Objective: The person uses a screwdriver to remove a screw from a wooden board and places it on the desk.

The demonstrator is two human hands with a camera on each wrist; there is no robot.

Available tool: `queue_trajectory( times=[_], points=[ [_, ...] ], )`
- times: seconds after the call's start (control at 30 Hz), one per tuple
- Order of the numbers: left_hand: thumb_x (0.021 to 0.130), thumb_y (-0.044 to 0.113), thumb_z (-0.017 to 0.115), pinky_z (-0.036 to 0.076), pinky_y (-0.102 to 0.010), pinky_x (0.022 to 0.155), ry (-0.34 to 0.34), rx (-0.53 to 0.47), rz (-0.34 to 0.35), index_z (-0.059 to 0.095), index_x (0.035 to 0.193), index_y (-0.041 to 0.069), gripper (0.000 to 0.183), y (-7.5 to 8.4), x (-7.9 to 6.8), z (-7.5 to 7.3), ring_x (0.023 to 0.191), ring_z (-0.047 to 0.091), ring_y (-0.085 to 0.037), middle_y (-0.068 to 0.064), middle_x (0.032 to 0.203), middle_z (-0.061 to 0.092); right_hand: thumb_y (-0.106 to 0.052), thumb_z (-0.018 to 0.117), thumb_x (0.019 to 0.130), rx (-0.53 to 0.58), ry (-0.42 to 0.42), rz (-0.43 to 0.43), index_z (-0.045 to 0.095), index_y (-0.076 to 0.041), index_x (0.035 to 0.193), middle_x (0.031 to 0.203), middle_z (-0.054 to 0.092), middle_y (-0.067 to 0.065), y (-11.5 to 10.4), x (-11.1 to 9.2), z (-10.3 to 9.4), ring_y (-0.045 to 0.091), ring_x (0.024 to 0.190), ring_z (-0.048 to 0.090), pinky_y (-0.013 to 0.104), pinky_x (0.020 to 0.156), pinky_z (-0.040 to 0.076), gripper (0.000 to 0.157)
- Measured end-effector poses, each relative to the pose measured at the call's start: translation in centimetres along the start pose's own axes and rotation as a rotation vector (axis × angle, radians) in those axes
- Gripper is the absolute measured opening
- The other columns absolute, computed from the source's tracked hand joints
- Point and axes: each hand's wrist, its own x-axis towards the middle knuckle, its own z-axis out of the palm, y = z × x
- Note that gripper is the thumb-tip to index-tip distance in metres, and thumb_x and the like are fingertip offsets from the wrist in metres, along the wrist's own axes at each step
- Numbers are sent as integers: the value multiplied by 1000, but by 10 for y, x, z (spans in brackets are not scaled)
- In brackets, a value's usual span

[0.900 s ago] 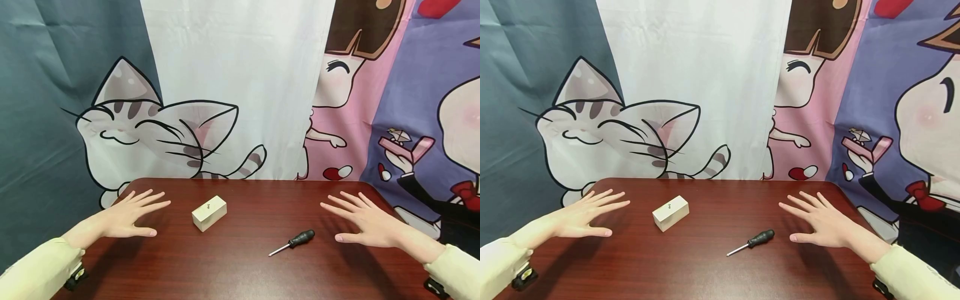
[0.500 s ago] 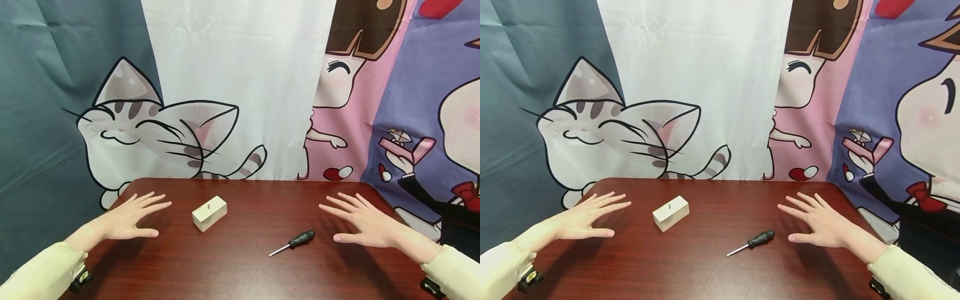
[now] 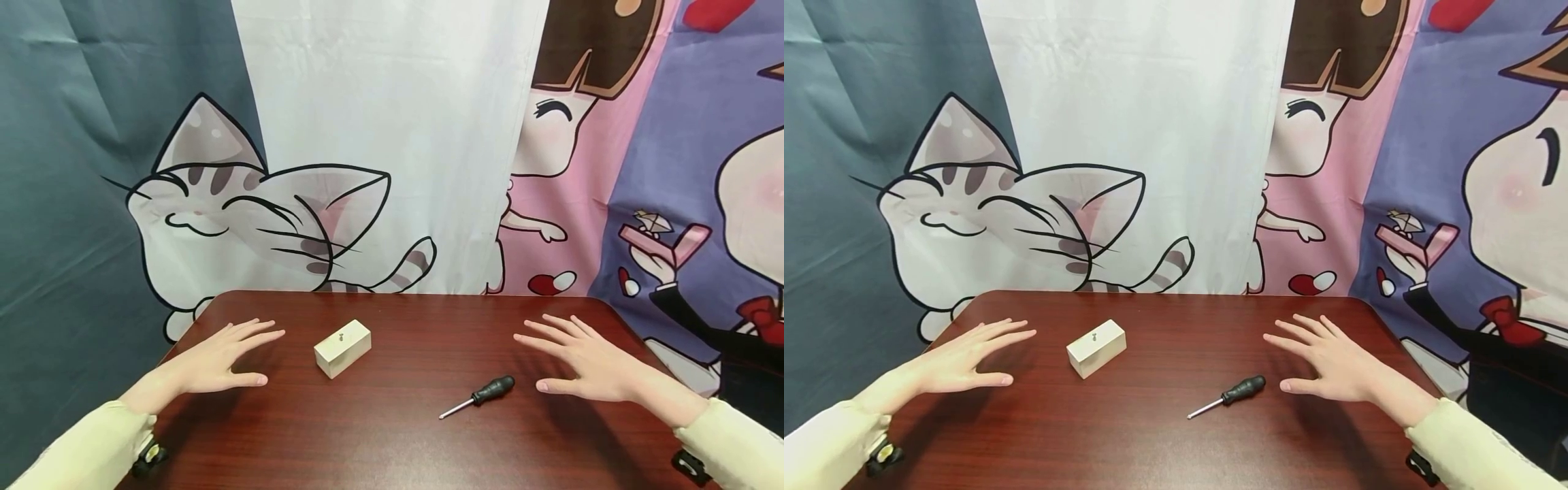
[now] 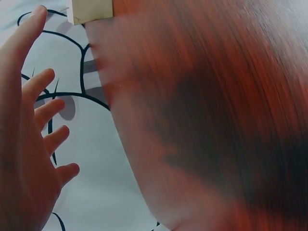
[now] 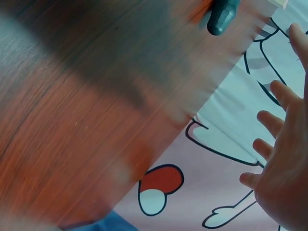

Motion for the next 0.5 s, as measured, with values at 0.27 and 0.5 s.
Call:
queue_trajectory(
  times=[0.27,0.5],
  points=[
    [85,53,72,45,-55,103,38,-21,-59,43,148,34,72,6,14,17,139,43,-28,-3,151,46,-53,72,84,28,17,-39,46,-38,146,148,51,0,-4,11,14,34,138,41,12,114,-19,69],
    [86,49,72,47,-52,103,68,-77,-61,42,149,29,72,12,31,32,136,47,-25,-3,148,48,-50,76,80,52,37,-44,48,-38,144,146,53,-2,-5,19,23,28,137,42,45,110,23,71]
  ],
)
